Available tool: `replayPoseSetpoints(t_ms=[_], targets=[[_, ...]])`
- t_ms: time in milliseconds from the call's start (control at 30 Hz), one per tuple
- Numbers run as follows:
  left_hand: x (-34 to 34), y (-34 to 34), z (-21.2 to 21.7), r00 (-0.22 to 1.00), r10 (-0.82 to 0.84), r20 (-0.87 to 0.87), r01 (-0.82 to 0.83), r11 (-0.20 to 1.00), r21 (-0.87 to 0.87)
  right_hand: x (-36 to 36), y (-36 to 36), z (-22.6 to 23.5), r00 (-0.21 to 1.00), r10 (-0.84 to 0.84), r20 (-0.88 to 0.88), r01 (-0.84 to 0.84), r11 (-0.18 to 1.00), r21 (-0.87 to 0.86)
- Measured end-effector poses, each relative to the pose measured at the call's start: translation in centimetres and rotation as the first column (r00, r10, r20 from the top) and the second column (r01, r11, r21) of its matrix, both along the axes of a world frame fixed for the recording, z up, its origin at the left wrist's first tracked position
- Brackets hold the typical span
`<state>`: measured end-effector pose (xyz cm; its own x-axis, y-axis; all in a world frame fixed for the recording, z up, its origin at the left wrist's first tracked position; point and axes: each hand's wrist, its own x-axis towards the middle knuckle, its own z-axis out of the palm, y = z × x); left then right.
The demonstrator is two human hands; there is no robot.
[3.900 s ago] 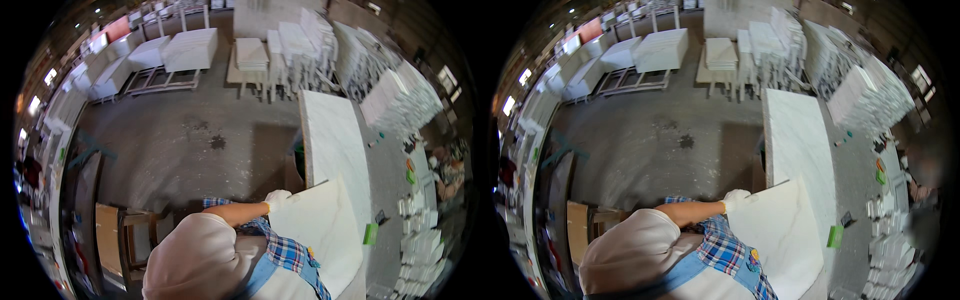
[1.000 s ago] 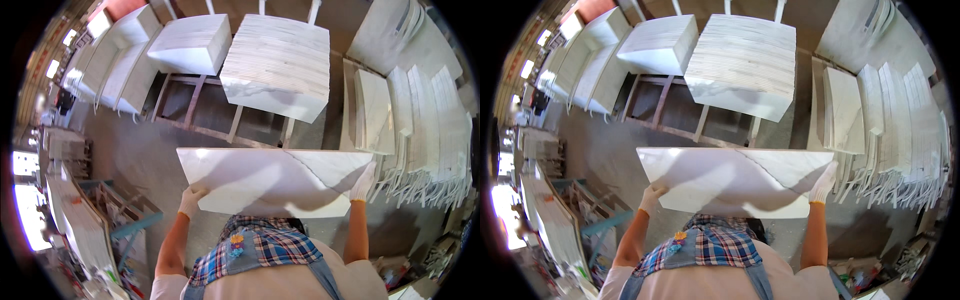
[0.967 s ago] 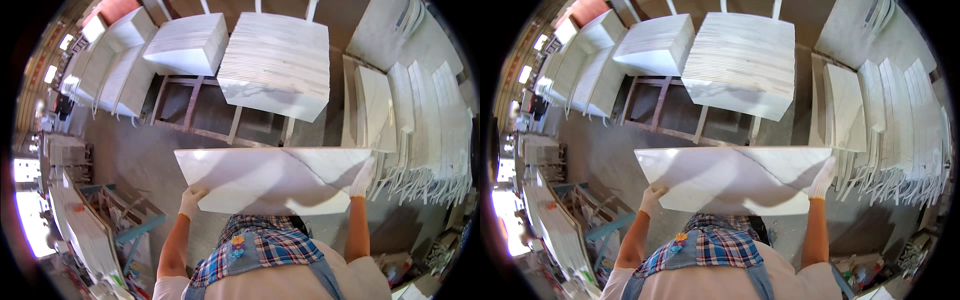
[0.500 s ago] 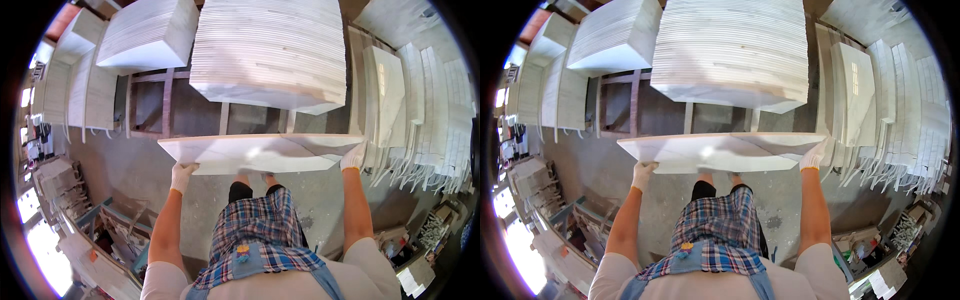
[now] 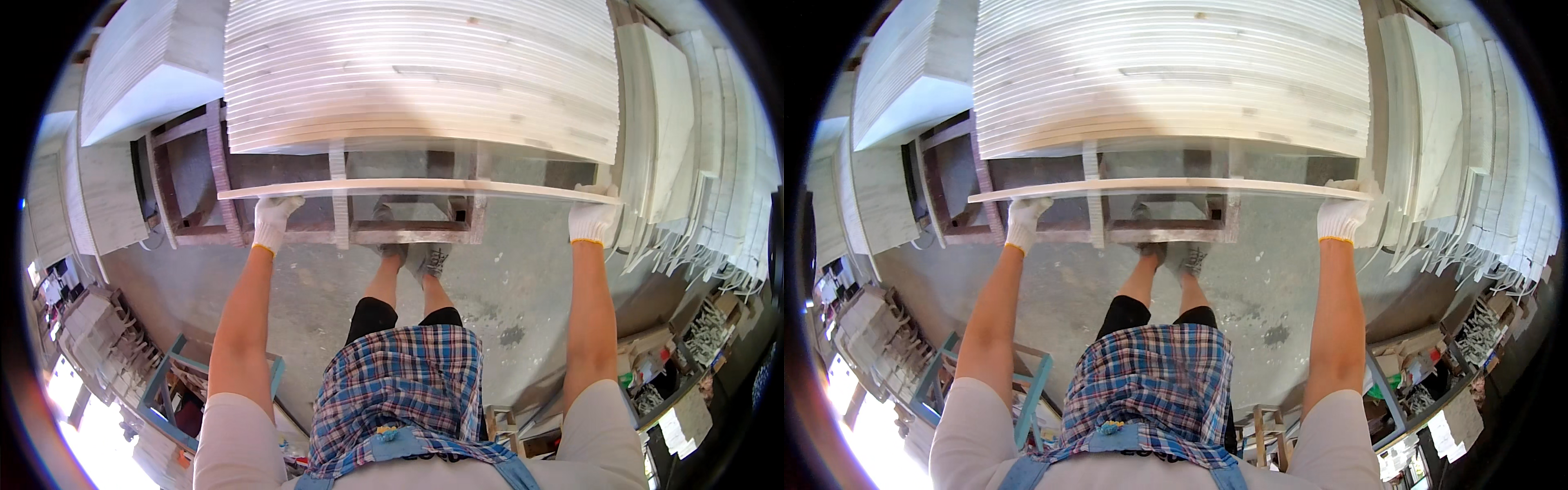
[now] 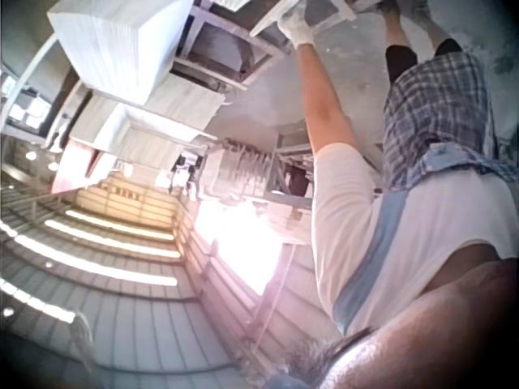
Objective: The person picks up a white rectangular tile and smooths its edges using a green sanding block. They then place the tile on a stack and retrieve another one. The person wipes the surface of the new tile with a cloth and uses a metal scraper to remove residue from the surface.
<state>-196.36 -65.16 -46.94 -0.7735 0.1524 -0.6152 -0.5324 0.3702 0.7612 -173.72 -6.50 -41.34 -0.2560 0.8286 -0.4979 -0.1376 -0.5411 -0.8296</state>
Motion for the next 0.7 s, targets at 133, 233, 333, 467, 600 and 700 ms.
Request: replayPoseSetpoints(t_ms=[133, 233, 333, 467, 600, 700], targets=[[-0.1, -1.3, -4.2, 0.992, -0.115, -0.048, 0.101, 0.968, -0.228, -2.0, -2.8, 0.5, 0.999, -0.039, 0.016, 0.039, 0.998, -0.050], [0.8, -3.4, -8.4, 0.997, 0.070, 0.021, -0.070, 0.997, -0.018, 0.5, -2.0, -2.7, 0.999, 0.039, 0.007, -0.038, 0.997, -0.060], [1.7, -4.4, -11.2, 0.978, -0.020, -0.208, 0.016, 1.000, -0.021, 2.6, -1.2, -3.5, 0.991, 0.101, -0.085, -0.109, 0.990, -0.090], [1.8, -8.7, -14.0, 0.990, 0.058, 0.131, -0.103, 0.924, 0.368, 2.9, -2.1, -2.7, 0.986, 0.139, -0.092, -0.149, 0.983, -0.109], [7.8, -10.4, -12.8, 0.894, 0.334, 0.299, -0.447, 0.707, 0.548, 5.6, -3.5, -3.1, 0.987, 0.150, -0.061, -0.158, 0.972, -0.171], [12.8, -2.5, -4.2, 0.969, 0.176, 0.176, -0.203, 0.968, 0.148, 9.1, -4.1, -2.6, 0.991, 0.131, 0.000, -0.128, 0.968, -0.214]])
